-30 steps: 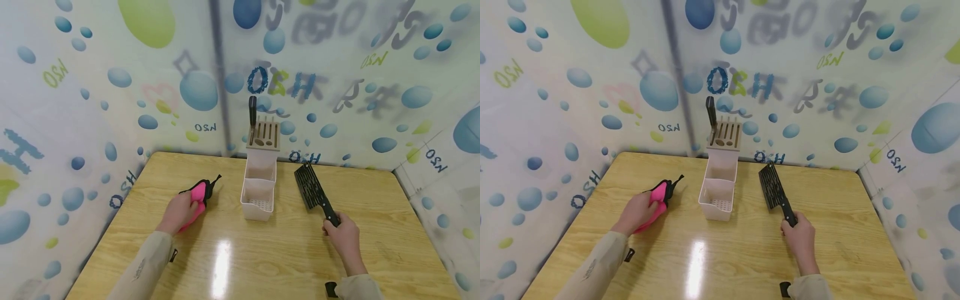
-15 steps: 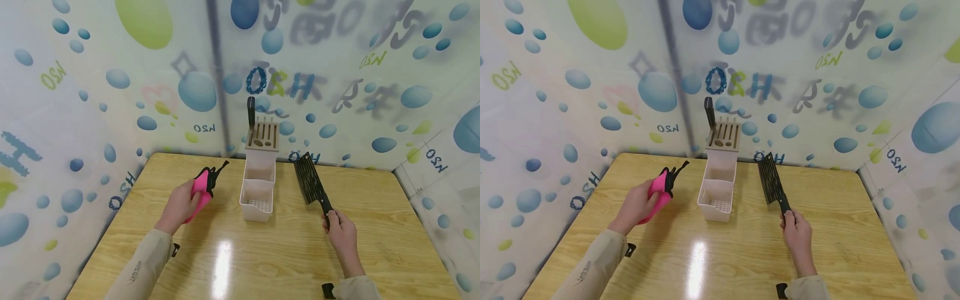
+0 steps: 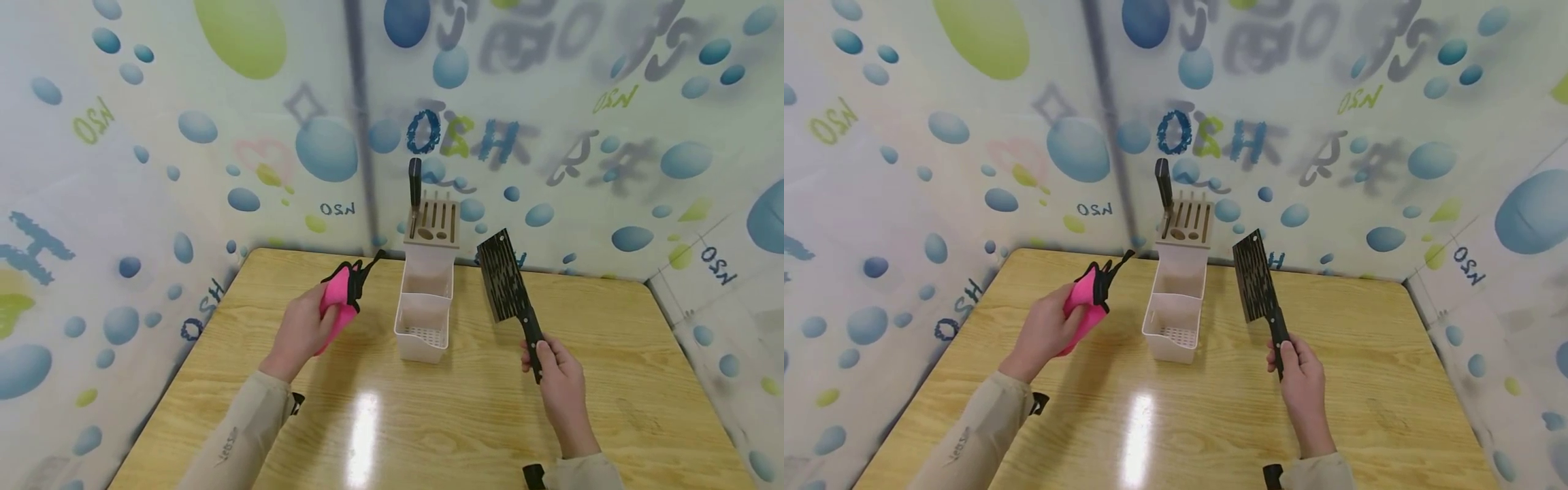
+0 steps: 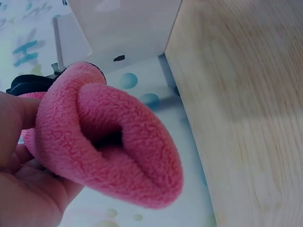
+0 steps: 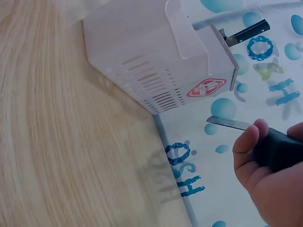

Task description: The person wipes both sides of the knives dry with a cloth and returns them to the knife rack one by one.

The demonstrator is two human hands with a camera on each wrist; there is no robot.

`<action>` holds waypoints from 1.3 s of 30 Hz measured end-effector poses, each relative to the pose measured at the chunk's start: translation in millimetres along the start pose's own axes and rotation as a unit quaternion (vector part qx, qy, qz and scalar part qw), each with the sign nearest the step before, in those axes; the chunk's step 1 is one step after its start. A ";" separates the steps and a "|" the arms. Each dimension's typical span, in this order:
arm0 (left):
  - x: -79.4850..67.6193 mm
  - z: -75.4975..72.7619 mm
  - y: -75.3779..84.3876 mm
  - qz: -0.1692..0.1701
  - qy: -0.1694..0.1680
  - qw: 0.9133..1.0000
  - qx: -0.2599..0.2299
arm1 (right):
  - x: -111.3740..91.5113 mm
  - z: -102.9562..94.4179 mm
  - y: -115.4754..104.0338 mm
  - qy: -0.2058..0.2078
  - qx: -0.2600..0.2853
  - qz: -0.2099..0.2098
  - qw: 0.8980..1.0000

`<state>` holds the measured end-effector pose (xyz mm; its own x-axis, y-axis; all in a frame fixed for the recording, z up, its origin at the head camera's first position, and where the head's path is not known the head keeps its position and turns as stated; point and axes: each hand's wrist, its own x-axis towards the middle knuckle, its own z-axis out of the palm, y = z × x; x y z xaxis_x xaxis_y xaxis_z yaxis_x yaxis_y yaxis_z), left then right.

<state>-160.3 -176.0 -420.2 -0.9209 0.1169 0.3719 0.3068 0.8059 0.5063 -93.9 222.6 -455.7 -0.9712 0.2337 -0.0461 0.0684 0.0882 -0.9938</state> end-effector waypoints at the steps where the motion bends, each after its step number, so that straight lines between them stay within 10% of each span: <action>1: 0.1 -0.4 1.1 0.001 0.005 1.000 -0.003 | -0.5 0.3 -0.8 -0.005 0.006 -0.004 1.000; 16: 7.2 -4.1 25.3 0.055 0.053 0.997 -0.032 | -7.1 3.5 -8.5 -0.059 0.063 -0.078 0.993; 39: 20.5 -0.6 50.8 0.107 0.063 0.991 -0.047 | -10.8 17.8 -16.8 -0.123 0.218 -0.168 0.954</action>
<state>-163.4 -133.0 -386.4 -0.7968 0.2005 0.5700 0.5179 0.7127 0.4732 -88.6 201.4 -440.4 -0.9494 0.0235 0.3131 -0.3051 -0.3049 -0.9022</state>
